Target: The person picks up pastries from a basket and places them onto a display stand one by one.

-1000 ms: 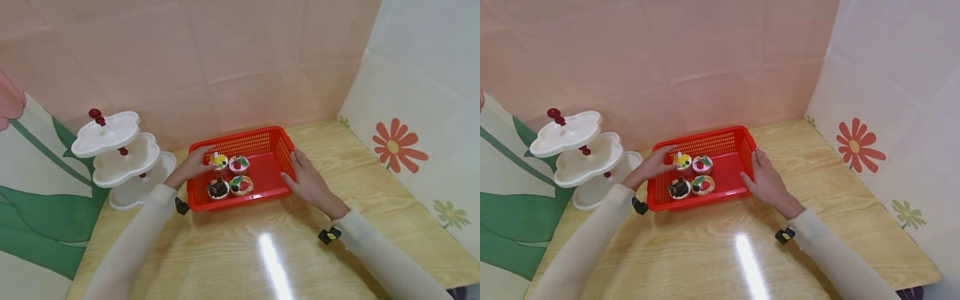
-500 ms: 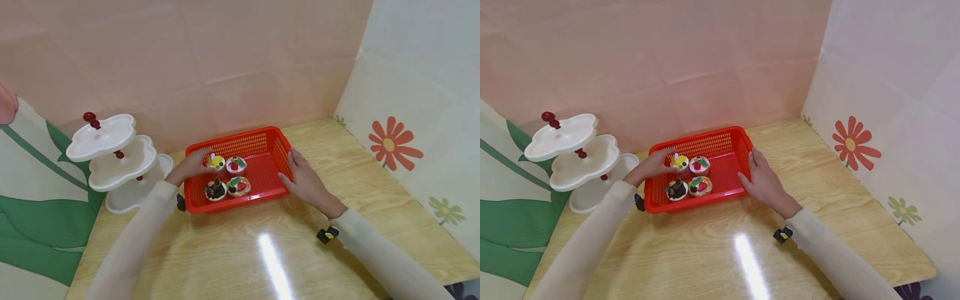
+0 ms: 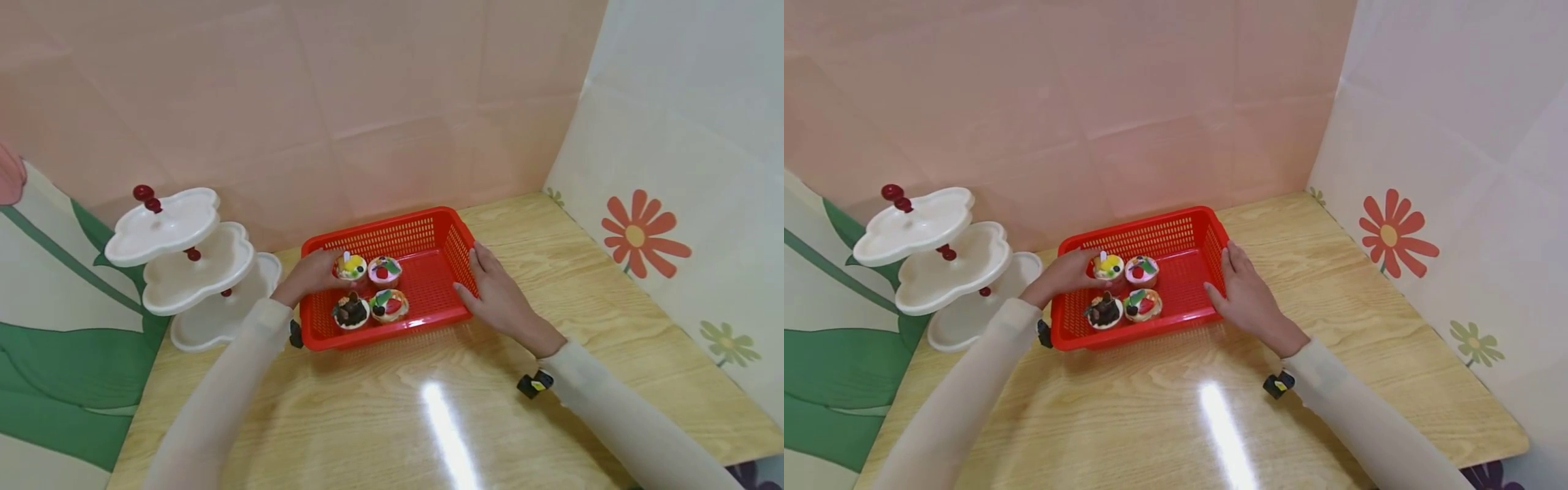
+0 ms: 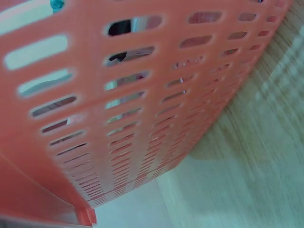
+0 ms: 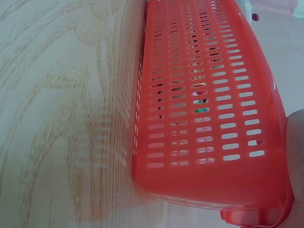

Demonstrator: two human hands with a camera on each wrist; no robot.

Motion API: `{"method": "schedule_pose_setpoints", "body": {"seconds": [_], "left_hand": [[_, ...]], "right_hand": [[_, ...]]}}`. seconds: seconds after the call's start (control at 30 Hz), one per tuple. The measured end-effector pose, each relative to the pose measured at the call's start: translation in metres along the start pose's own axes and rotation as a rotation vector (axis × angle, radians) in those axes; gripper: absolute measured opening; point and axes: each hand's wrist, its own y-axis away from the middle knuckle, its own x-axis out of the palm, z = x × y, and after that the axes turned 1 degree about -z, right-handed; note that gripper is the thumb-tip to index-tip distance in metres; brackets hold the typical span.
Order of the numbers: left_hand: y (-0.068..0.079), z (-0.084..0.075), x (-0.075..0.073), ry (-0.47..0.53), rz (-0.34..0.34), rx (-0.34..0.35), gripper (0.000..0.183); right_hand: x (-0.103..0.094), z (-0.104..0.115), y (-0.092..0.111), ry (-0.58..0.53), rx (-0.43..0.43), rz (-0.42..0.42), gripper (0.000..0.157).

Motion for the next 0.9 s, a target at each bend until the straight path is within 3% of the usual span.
{"method": "schedule_pose_setpoints", "body": {"seconds": [0.3,0.9], "left_hand": [[0.0014,0.0026,0.0088,-0.116,-0.071,0.004,0.071],[0.0029,-0.0001,0.0074,-0.157,-0.068,0.014,0.07]], "right_hand": [[0.0011,0.0005,0.0002,-0.003,-0.002,0.002,0.078],[0.0008,0.0003,0.0019,-0.001,-0.009,-0.016,0.077]]}}
